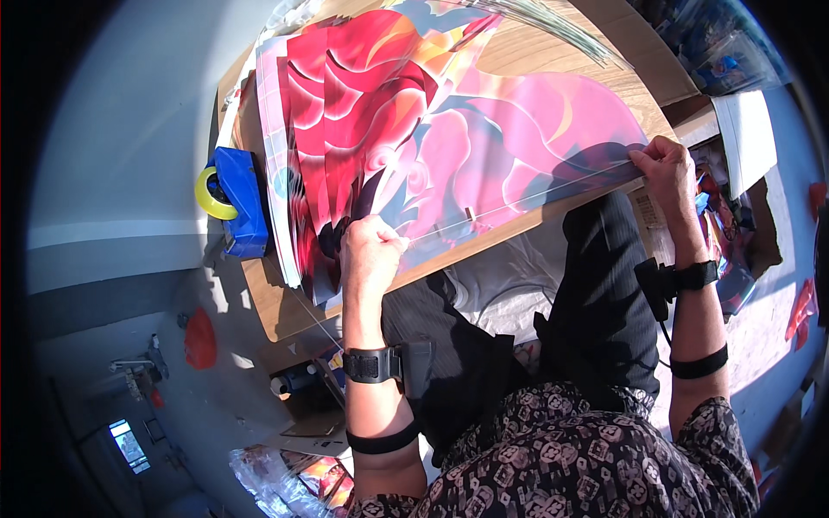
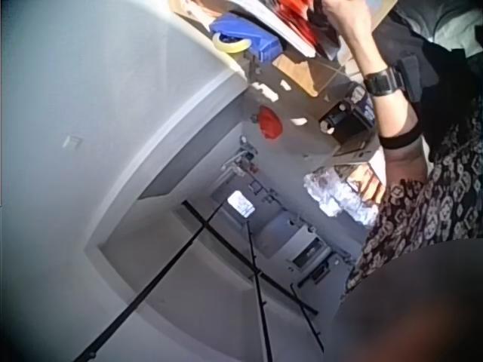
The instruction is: The recorder is assembling kites by taping thin supporting sticks onto patterned plastic kite sheets.
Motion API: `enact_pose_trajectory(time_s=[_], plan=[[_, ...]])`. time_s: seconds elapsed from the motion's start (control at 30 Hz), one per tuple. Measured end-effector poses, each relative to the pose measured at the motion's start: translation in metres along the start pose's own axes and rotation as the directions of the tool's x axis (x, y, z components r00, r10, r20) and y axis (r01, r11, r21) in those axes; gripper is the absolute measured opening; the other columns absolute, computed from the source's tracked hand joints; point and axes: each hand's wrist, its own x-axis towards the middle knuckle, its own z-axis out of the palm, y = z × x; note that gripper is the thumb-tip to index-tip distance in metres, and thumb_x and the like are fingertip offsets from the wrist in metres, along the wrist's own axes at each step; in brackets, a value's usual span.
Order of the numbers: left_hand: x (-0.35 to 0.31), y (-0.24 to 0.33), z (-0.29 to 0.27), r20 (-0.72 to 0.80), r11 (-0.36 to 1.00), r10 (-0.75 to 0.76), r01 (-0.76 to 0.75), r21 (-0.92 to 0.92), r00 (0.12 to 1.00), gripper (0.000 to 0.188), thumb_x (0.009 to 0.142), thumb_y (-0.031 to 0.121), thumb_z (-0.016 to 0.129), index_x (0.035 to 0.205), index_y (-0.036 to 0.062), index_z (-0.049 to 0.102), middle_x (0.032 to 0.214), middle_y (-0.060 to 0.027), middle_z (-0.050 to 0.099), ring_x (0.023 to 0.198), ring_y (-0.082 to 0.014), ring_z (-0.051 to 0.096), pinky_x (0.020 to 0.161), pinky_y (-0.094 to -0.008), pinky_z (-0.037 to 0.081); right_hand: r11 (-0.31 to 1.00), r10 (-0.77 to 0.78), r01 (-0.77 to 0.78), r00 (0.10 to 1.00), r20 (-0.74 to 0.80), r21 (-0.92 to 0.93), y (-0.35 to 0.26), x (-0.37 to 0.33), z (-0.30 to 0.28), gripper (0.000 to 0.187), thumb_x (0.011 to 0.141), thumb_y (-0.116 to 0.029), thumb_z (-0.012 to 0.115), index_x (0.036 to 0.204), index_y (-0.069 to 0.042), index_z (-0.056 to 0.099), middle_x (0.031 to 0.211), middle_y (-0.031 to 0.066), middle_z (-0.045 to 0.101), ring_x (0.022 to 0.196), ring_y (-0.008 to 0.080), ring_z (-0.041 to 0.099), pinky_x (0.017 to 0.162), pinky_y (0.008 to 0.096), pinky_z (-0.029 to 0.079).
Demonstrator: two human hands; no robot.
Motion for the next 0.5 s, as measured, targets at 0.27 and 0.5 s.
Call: enact_pose_trajectory(time_s=[0.27, 0.5], plan=[[0.006, -0.024, 0.002, -0.010, 0.995, -0.010, 0.009, -0.100, 1.000, 0.020, 0.062, 0.008, 0.080, 0.067, -0.0001, 0.062, 0.065, -0.0163, 0.064, 0.064, -0.0264, 0.065, 0.062, -0.0360, 0.048, 1.000, 0.004, -0.003, 0.999, -0.036, 0.029, 0.008, 0.005, -0.002, 0.027, 0.073, -0.023, 0.077, 0.068, -0.003, 0.059, 0.059, 0.0065, 0.058, 0.057, 0.0154, 0.055, 0.056, 0.0321, 0.044], [0.001, -0.027, 0.004, -0.074, 0.995, -0.028, 0.021, -0.096, 0.997, 0.020, 0.063, 0.006, 0.078, 0.065, -0.0001, 0.060, 0.063, -0.0154, 0.063, 0.061, -0.0249, 0.063, 0.059, -0.0355, 0.047, 0.999, 0.021, -0.020, 0.999, -0.026, 0.036, 0.017, 0.010, 0.001, 0.028, 0.073, -0.023, 0.077, 0.070, -0.004, 0.058, 0.061, 0.0048, 0.057, 0.057, 0.0141, 0.053, 0.056, 0.0316, 0.044]])
